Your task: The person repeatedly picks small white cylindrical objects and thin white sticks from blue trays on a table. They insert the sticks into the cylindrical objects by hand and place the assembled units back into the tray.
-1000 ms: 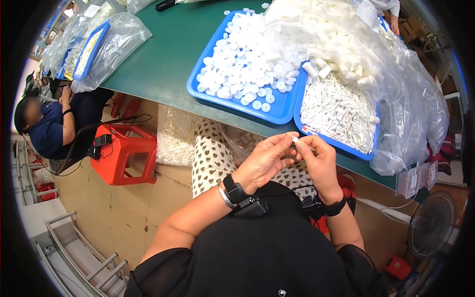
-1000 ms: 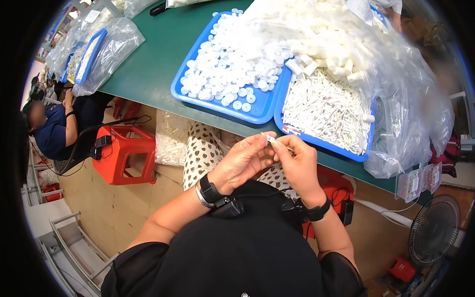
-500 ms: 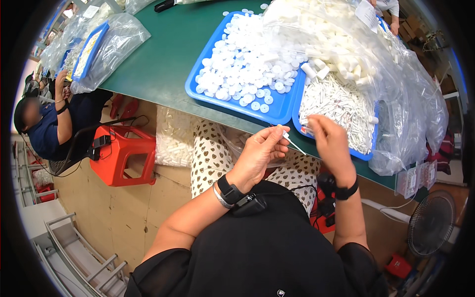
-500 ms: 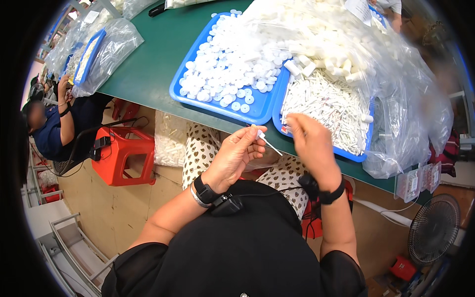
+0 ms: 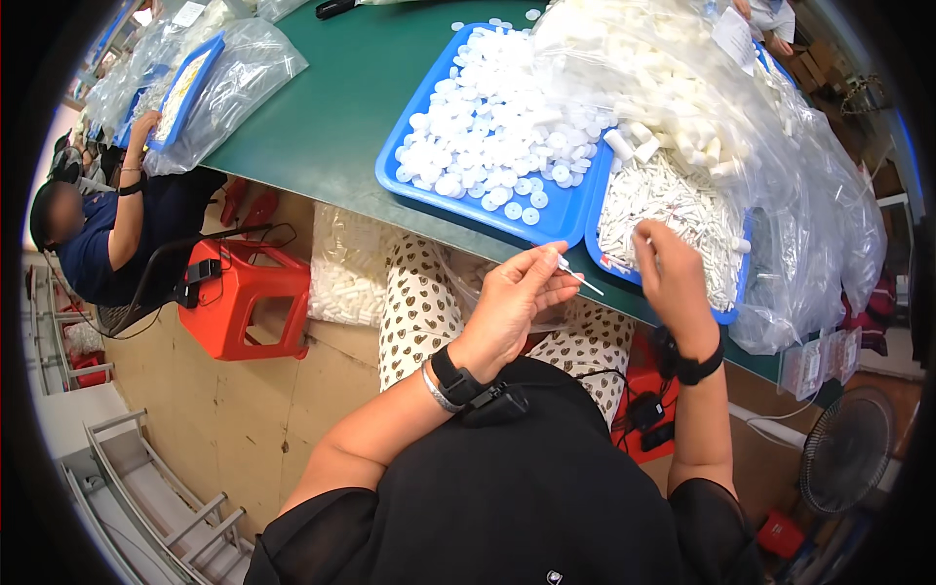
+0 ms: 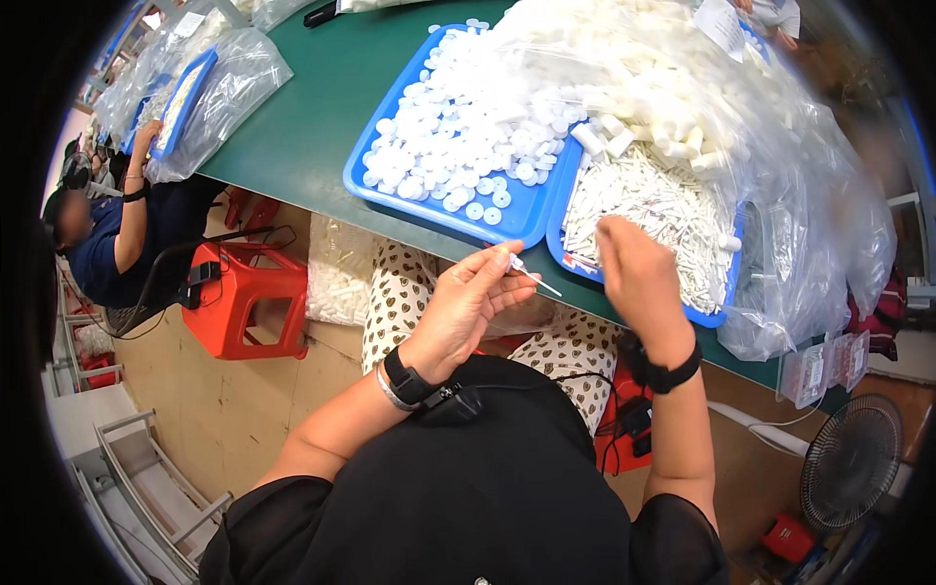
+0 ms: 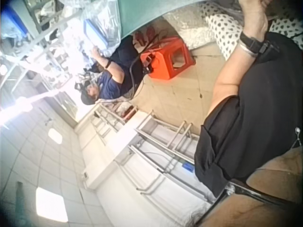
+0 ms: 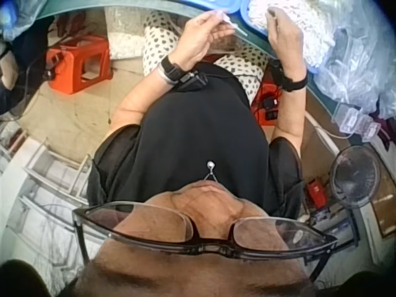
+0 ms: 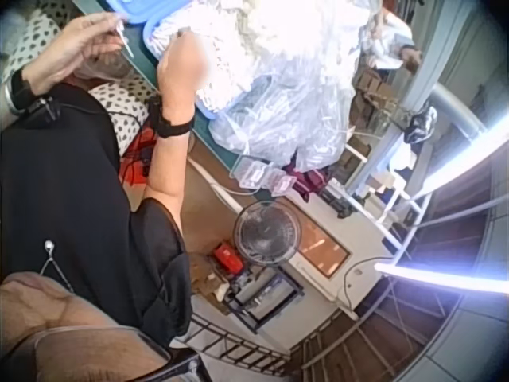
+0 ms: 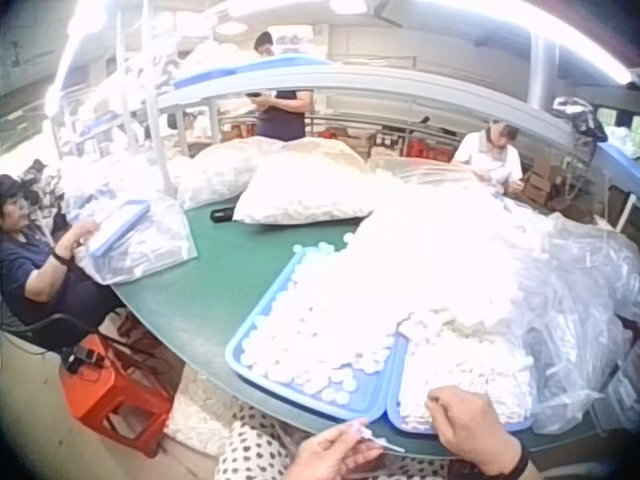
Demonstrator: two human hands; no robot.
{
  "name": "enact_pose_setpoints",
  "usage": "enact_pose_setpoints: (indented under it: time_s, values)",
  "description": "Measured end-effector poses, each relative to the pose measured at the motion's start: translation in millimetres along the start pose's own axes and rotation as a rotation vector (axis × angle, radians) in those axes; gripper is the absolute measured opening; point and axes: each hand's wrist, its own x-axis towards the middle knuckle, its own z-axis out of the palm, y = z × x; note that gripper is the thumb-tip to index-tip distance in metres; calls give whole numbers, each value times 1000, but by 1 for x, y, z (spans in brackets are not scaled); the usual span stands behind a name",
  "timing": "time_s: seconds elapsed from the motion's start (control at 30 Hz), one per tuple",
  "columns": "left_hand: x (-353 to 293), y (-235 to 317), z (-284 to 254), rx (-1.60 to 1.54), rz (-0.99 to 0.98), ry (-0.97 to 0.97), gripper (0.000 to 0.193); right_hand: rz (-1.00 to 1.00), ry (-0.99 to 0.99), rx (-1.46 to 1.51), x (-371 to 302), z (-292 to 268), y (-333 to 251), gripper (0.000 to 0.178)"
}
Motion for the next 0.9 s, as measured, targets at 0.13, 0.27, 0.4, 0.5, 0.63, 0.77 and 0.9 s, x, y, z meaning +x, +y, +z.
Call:
enact_pose_setpoints:
  time_s: [0.13, 0.27, 0.4, 0.5, 0.63, 0.77, 0.9]
  values:
    - [2, 7, 5, -56, 63, -18, 43, 33, -47, 218, -21, 1, -27, 10]
    - [3, 10, 9, -85, 75, -1, 44, 16, -4, 237, -26, 4, -34, 8]
    - [3, 8, 9, -81, 73, 7, 44, -13, 36, 213, -27, 4, -36, 8]
    - [3, 3, 6, -49, 79, -5, 42, -83, 57, 193, -26, 7, -36, 8]
    - [-3, -6, 14, 63, 35, -29, 40, 133, -23, 465, -28, 18, -39, 7]
    - [-2, -8, 11, 132, 72, -76, 39, 655, -306, 1154, -23, 13, -36, 16]
    - [0, -6, 5, 132, 44, -67, 38, 589, -348, 1002, -16, 15, -46, 22]
